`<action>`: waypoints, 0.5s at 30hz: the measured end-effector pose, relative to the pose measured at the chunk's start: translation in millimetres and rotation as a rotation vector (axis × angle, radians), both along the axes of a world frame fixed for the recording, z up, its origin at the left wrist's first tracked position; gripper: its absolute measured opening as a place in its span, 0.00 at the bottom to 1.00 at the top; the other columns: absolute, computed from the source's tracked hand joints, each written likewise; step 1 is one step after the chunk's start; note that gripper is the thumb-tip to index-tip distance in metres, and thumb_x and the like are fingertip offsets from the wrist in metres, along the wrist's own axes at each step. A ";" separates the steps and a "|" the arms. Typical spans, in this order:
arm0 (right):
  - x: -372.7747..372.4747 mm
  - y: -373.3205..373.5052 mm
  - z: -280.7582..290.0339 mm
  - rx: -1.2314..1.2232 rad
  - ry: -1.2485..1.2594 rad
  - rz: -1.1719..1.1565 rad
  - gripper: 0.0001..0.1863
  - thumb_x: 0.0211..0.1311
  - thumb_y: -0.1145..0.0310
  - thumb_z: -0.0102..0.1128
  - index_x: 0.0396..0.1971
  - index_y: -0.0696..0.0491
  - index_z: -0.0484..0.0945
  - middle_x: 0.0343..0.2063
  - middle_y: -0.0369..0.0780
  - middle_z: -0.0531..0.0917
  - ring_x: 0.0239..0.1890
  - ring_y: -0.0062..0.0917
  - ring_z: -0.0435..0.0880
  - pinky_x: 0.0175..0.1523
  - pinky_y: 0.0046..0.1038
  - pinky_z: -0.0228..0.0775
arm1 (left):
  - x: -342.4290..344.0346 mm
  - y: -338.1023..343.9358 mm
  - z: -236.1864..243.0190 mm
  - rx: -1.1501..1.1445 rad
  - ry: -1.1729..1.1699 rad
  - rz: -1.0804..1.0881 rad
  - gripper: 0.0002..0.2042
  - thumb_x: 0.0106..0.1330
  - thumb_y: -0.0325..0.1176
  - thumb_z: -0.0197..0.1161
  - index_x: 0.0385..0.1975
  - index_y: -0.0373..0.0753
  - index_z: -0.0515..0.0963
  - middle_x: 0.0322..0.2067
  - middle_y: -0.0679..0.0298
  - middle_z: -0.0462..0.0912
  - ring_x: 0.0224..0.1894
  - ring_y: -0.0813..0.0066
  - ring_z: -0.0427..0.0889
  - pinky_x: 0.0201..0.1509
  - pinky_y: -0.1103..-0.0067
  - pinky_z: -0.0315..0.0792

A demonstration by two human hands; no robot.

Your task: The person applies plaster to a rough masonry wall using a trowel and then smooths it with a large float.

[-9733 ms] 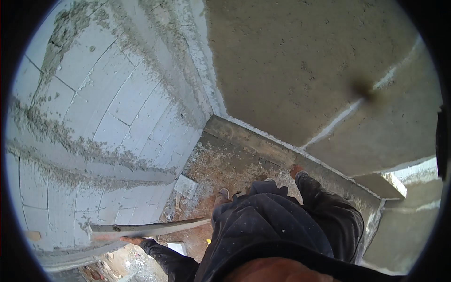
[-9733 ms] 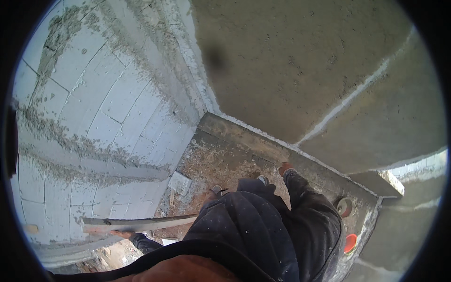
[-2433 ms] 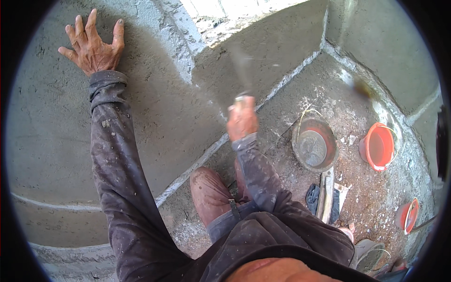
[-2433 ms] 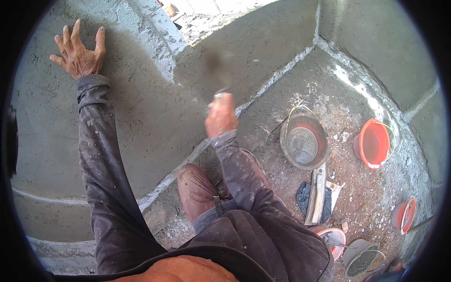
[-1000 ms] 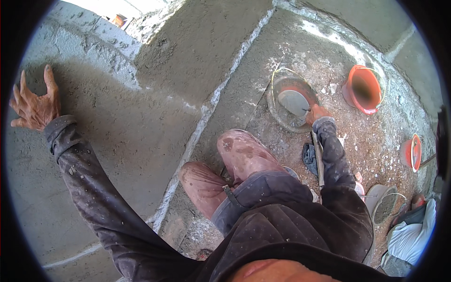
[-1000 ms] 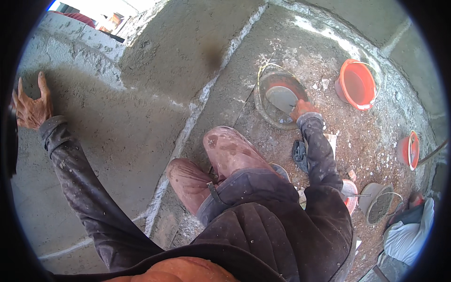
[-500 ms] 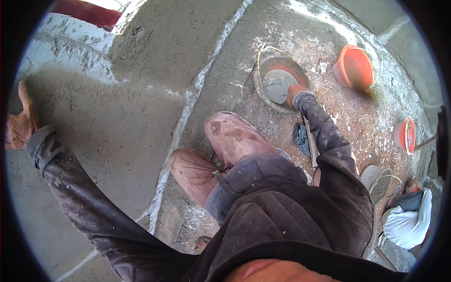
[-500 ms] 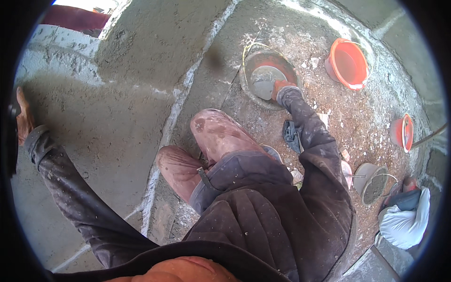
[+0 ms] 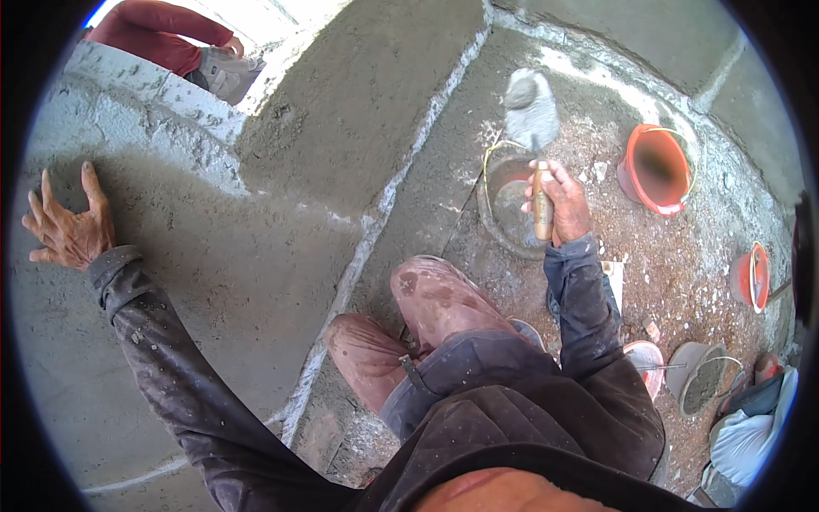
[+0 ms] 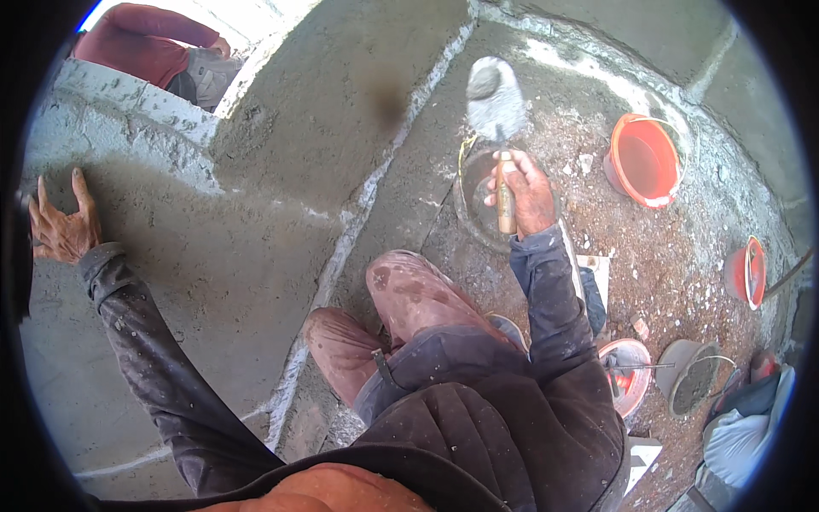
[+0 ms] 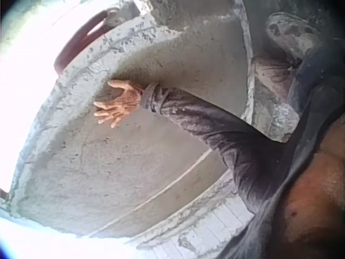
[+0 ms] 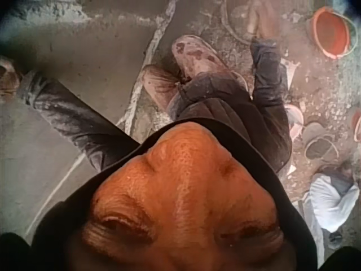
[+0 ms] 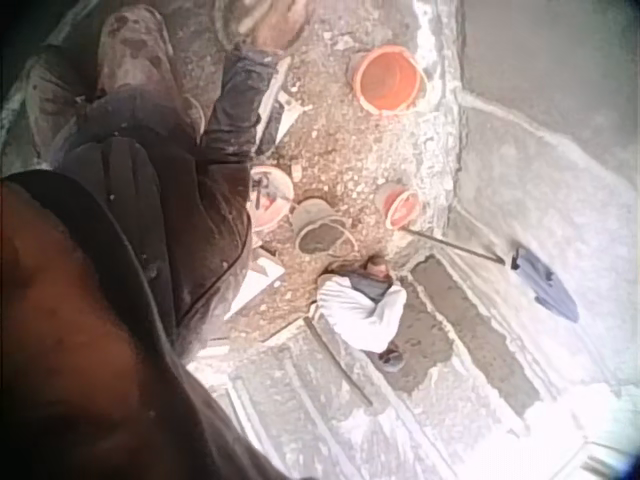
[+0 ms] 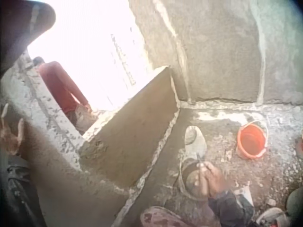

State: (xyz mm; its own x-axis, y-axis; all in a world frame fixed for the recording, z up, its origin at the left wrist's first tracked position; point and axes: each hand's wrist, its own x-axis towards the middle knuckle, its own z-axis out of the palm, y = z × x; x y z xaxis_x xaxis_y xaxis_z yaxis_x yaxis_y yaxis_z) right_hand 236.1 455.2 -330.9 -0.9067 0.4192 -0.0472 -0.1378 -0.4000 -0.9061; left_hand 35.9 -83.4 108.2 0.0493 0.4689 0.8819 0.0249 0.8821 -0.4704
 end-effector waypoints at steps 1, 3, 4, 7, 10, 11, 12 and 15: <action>-15.1 -1.1 12.1 -0.012 0.194 -0.074 0.15 0.78 0.66 0.56 0.57 0.57 0.74 0.42 0.40 0.80 0.33 0.21 0.83 0.32 0.22 0.80 | 0.8 2.3 -0.4 0.002 0.006 0.001 0.37 0.62 0.72 0.65 0.70 0.66 0.73 0.75 0.62 0.68 0.81 0.50 0.55 0.79 0.32 0.35; -54.0 -5.6 37.9 0.155 0.161 -0.447 0.16 0.76 0.72 0.57 0.59 0.58 0.68 0.44 0.42 0.78 0.36 0.22 0.84 0.34 0.23 0.81 | 1.6 6.6 -2.3 0.012 0.014 0.003 0.37 0.62 0.72 0.65 0.71 0.66 0.72 0.75 0.62 0.68 0.81 0.50 0.55 0.79 0.32 0.35; -78.1 -11.6 49.3 0.221 0.124 -0.683 0.18 0.75 0.75 0.57 0.60 0.58 0.66 0.45 0.43 0.77 0.37 0.23 0.85 0.34 0.23 0.82 | 1.5 8.7 -3.7 0.022 0.026 0.026 0.37 0.63 0.72 0.64 0.71 0.67 0.72 0.75 0.65 0.69 0.80 0.56 0.58 0.80 0.35 0.36; -139.8 -56.1 71.6 0.333 -0.035 -0.949 0.19 0.72 0.80 0.54 0.57 0.57 0.59 0.46 0.46 0.78 0.40 0.27 0.86 0.39 0.23 0.83 | 2.2 13.4 -4.6 0.000 0.032 -0.031 0.36 0.63 0.72 0.64 0.71 0.68 0.72 0.75 0.65 0.68 0.82 0.56 0.55 0.80 0.34 0.36; -160.3 -128.5 64.6 0.698 -0.189 -0.197 0.16 0.72 0.70 0.59 0.55 0.54 0.67 0.43 0.51 0.83 0.46 0.41 0.88 0.48 0.40 0.83 | 2.8 15.0 -3.2 -0.034 0.043 -0.030 0.36 0.64 0.73 0.62 0.71 0.68 0.71 0.75 0.65 0.67 0.82 0.54 0.53 0.80 0.34 0.36; -158.8 -154.2 66.0 0.650 -0.092 0.105 0.17 0.71 0.66 0.61 0.55 0.55 0.71 0.43 0.51 0.85 0.47 0.42 0.89 0.48 0.43 0.82 | 0.4 15.9 -0.8 0.006 0.040 -0.010 0.37 0.63 0.73 0.62 0.71 0.67 0.71 0.75 0.64 0.67 0.82 0.54 0.54 0.80 0.35 0.36; -136.8 -173.4 61.9 0.616 0.170 0.172 0.18 0.72 0.66 0.61 0.56 0.56 0.70 0.43 0.51 0.85 0.47 0.42 0.89 0.50 0.43 0.81 | 1.6 14.4 -0.9 0.010 0.046 0.007 0.38 0.63 0.74 0.62 0.71 0.67 0.71 0.76 0.64 0.67 0.82 0.53 0.55 0.80 0.36 0.37; -64.3 -190.3 49.6 0.211 0.111 0.525 0.20 0.73 0.63 0.60 0.58 0.55 0.71 0.42 0.50 0.87 0.49 0.43 0.89 0.55 0.42 0.79 | 4.2 7.4 -4.6 0.031 -0.005 0.007 0.39 0.61 0.75 0.64 0.71 0.65 0.72 0.75 0.65 0.67 0.81 0.52 0.56 0.79 0.33 0.35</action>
